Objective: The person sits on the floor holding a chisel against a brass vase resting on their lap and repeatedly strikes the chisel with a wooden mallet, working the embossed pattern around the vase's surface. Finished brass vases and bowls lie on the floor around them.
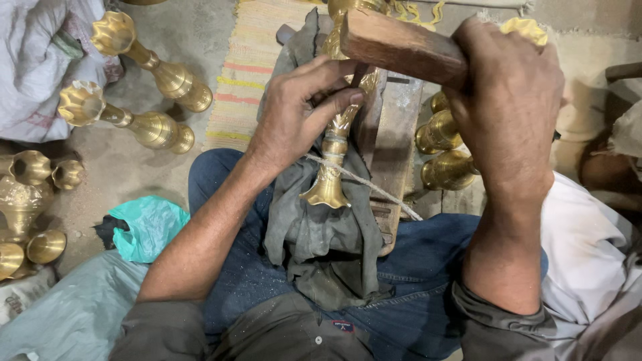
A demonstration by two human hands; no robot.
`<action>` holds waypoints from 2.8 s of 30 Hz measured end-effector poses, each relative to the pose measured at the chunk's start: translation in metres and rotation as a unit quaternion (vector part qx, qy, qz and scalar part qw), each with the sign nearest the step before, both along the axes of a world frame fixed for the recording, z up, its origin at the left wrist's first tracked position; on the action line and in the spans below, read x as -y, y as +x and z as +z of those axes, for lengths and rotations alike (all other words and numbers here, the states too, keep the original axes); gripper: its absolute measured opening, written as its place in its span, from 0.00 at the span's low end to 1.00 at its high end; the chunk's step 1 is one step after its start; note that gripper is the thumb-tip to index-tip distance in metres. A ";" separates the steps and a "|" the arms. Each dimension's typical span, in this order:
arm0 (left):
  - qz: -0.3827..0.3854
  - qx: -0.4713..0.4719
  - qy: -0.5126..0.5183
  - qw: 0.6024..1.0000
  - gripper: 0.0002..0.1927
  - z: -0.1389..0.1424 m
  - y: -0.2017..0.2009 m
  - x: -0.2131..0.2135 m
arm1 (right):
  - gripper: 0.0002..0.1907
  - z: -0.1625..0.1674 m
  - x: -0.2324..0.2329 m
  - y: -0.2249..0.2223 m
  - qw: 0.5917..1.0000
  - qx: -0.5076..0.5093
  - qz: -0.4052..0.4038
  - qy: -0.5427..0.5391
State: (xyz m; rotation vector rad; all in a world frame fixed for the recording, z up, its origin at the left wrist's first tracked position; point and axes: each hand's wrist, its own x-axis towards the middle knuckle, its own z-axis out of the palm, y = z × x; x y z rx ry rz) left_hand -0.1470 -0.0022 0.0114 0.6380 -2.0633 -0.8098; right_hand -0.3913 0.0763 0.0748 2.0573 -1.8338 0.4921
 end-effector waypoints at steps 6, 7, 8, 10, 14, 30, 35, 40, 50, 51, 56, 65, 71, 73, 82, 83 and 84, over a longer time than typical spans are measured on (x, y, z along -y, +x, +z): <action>0.000 -0.016 0.012 1.000 0.16 0.001 0.001 0.001 | 0.16 -0.006 0.003 -0.005 1.000 0.009 0.014 -0.002; 0.001 -0.020 0.010 1.000 0.16 0.000 0.001 0.001 | 0.15 -0.005 0.003 -0.004 0.996 0.084 0.034 -0.002; 0.006 -0.018 0.019 1.000 0.16 -0.001 0.001 0.001 | 0.14 -0.004 0.003 -0.002 0.986 0.159 0.053 0.002; 0.014 -0.014 0.035 0.999 0.18 -0.006 0.002 0.003 | 0.14 -0.002 0.002 0.000 0.984 0.168 0.062 0.002; -0.008 -0.069 0.068 0.995 0.15 -0.018 0.003 0.008 | 0.14 0.001 0.002 0.004 0.993 0.097 0.064 -0.031; -0.093 0.001 0.002 0.996 0.17 -0.001 0.007 0.034 | 0.13 -0.005 0.001 0.006 0.989 0.094 0.060 -0.093; -0.104 -0.008 -0.011 0.995 0.17 -0.003 0.008 0.033 | 0.13 -0.005 0.000 0.006 0.990 0.012 0.014 -0.142; -0.115 -0.024 -0.022 0.993 0.18 -0.007 0.008 0.034 | 0.13 -0.011 0.004 0.003 0.924 0.356 0.123 -0.059; -0.105 -0.006 -0.013 0.994 0.19 -0.005 0.010 0.034 | 0.12 -0.010 0.007 0.010 0.980 0.136 0.092 -0.111; -0.113 -0.013 -0.013 0.993 0.19 -0.004 0.011 0.033 | 0.15 -0.009 0.006 0.012 0.987 0.047 0.059 -0.143; -0.113 -0.007 0.006 0.994 0.19 -0.001 0.011 0.032 | 0.16 -0.007 0.005 0.017 0.984 0.144 0.051 -0.087; -0.118 -0.005 -0.008 0.993 0.17 -0.008 0.010 0.037 | 0.20 -0.003 0.007 0.022 0.952 0.285 0.100 -0.049; -0.122 -0.009 -0.011 0.992 0.17 -0.009 0.012 0.037 | 0.21 -0.004 0.005 0.022 0.962 0.249 0.096 -0.057; -0.136 -0.019 -0.001 0.991 0.17 -0.008 0.012 0.037 | 0.21 -0.005 0.005 0.022 0.962 0.250 0.094 -0.052; -0.108 -0.009 -0.050 0.993 0.18 -0.012 0.012 0.039 | 0.19 0.005 0.002 0.027 0.995 -0.018 0.029 -0.093; -0.112 -0.012 -0.030 0.993 0.18 -0.013 0.012 0.039 | 0.18 0.006 0.001 0.028 0.995 -0.017 0.033 -0.095; -0.116 -0.016 -0.011 0.993 0.18 -0.014 0.013 0.039 | 0.18 0.006 0.001 0.028 0.994 -0.017 0.037 -0.098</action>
